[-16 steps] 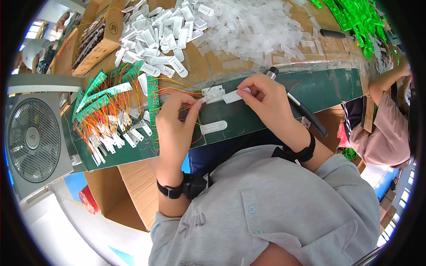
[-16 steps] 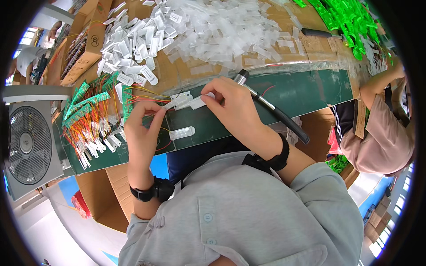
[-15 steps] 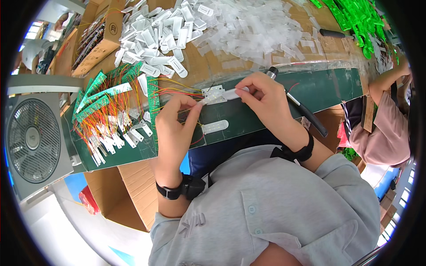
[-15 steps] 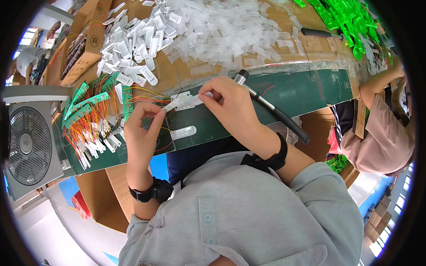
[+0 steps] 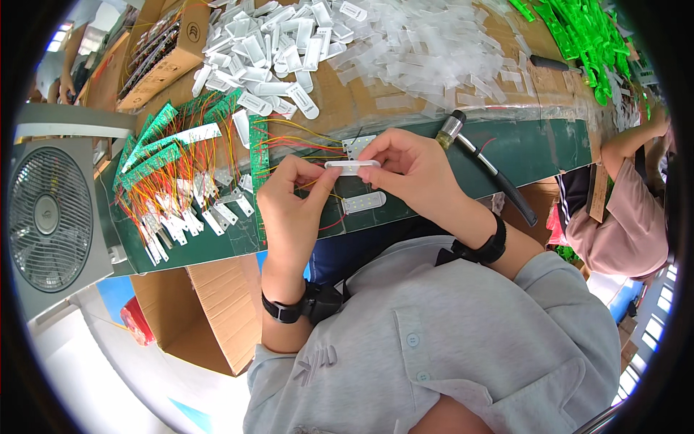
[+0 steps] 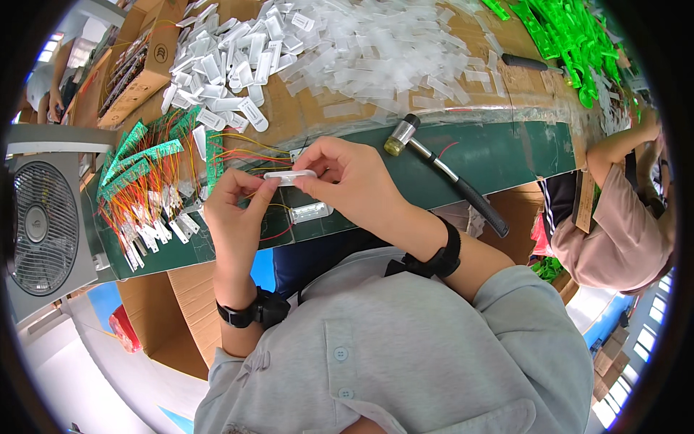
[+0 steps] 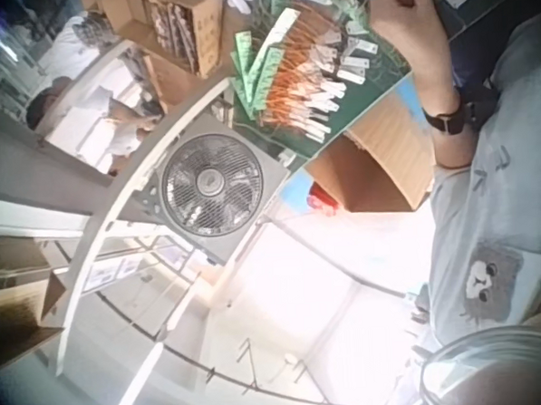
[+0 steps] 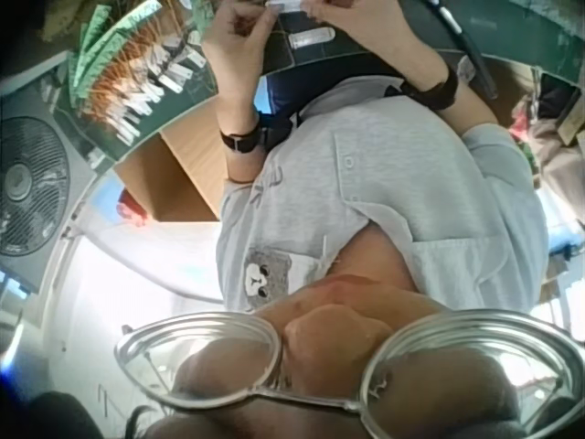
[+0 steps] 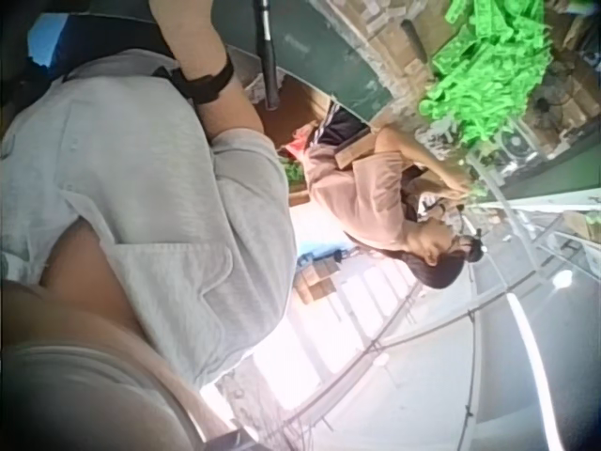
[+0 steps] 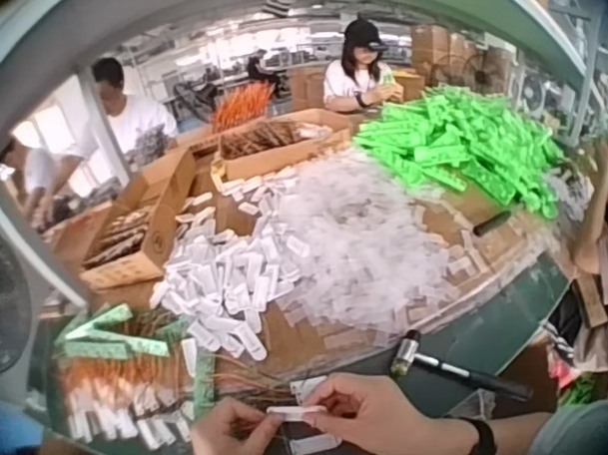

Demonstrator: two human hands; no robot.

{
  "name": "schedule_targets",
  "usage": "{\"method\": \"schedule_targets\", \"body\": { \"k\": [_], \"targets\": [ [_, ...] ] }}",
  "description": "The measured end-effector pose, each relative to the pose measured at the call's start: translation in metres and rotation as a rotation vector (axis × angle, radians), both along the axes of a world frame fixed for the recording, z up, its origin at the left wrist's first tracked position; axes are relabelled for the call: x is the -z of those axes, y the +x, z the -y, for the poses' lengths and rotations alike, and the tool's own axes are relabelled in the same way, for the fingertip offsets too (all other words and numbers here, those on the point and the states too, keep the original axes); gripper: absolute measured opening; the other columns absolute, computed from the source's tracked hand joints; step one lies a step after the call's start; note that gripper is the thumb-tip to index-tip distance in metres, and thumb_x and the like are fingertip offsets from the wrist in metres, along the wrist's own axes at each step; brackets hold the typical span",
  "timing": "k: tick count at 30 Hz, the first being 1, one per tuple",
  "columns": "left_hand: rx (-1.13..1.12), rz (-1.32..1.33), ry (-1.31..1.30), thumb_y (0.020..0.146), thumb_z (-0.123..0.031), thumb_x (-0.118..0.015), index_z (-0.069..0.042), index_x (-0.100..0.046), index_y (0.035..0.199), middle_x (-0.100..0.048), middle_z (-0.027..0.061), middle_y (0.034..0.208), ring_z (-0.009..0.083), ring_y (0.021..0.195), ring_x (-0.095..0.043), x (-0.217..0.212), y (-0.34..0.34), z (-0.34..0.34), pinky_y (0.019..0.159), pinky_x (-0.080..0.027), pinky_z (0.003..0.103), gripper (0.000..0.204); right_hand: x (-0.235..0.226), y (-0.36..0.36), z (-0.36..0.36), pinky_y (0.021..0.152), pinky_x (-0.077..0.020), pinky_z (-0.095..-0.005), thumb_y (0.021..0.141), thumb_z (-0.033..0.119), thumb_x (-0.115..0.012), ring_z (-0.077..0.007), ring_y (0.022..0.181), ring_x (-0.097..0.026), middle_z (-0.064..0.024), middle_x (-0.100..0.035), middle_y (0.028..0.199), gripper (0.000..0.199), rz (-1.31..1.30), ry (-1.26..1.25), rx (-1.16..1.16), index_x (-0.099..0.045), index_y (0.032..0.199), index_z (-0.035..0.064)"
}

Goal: Assembling LED light modules by inserting internal components and securing housings with a hammer.

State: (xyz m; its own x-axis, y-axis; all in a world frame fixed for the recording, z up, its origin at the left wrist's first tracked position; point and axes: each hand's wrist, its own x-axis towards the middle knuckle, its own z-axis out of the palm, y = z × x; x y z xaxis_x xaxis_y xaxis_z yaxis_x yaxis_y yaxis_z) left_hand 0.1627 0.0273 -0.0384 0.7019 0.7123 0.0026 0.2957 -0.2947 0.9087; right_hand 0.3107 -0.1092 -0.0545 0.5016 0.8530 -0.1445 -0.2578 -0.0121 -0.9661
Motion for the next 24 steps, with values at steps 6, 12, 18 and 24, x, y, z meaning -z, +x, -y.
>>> {"method": "schedule_targets", "body": {
  "k": [6, 12, 18, 24],
  "targets": [
    [0.069, 0.012, 0.058, 0.088, -0.002, -0.080, 0.003, -0.065, 0.086, -0.068, 0.0032, 0.085, 0.0113, 0.080, -0.061, 0.005, -0.008, -0.010, 0.077, -0.050, 0.026, 0.016, 0.001, -0.009, -0.010, 0.068, -0.0546, -0.0223, 0.095, 0.000, -0.072, -0.0082, 0.077, -0.068, -0.0064, -0.072, 0.092, 0.010, -0.061, 0.039, 0.154, -0.066, 0.102, -0.0016],
    [0.179, 0.023, 0.196, 0.087, -0.003, -0.078, 0.003, -0.068, 0.088, -0.070, 0.0080, 0.100, 0.0162, 0.088, -0.063, 0.000, -0.012, -0.019, 0.079, -0.050, 0.029, 0.012, 0.005, -0.011, -0.013, 0.068, -0.0541, -0.0234, 0.095, 0.000, -0.071, -0.0087, 0.078, -0.068, -0.0045, -0.071, 0.092, 0.005, -0.016, 0.008, 0.072, -0.066, 0.097, -0.0007],
    [0.204, 0.045, 0.342, 0.088, -0.004, -0.076, 0.001, -0.074, 0.094, -0.072, 0.0094, 0.104, 0.0226, 0.092, -0.066, 0.000, -0.012, -0.032, 0.079, -0.051, 0.033, 0.008, -0.014, 0.008, -0.001, 0.064, -0.0494, -0.0242, 0.095, 0.000, -0.070, -0.0089, 0.073, -0.062, -0.0035, -0.065, 0.090, 0.002, 0.489, -0.184, -0.186, -0.071, 0.097, 0.0008],
    [0.265, -0.088, 0.586, 0.083, -0.005, -0.078, 0.000, -0.071, 0.091, -0.068, 0.0114, 0.097, 0.0311, 0.093, -0.063, -0.006, 0.014, -0.030, 0.082, -0.050, 0.040, 0.012, -0.007, 0.003, 0.000, 0.067, -0.0493, -0.0335, 0.087, 0.001, -0.073, -0.0228, 0.078, -0.061, -0.0084, -0.063, 0.085, 0.006, 0.766, -0.222, -0.152, -0.070, 0.092, 0.0028]
  ]
}}
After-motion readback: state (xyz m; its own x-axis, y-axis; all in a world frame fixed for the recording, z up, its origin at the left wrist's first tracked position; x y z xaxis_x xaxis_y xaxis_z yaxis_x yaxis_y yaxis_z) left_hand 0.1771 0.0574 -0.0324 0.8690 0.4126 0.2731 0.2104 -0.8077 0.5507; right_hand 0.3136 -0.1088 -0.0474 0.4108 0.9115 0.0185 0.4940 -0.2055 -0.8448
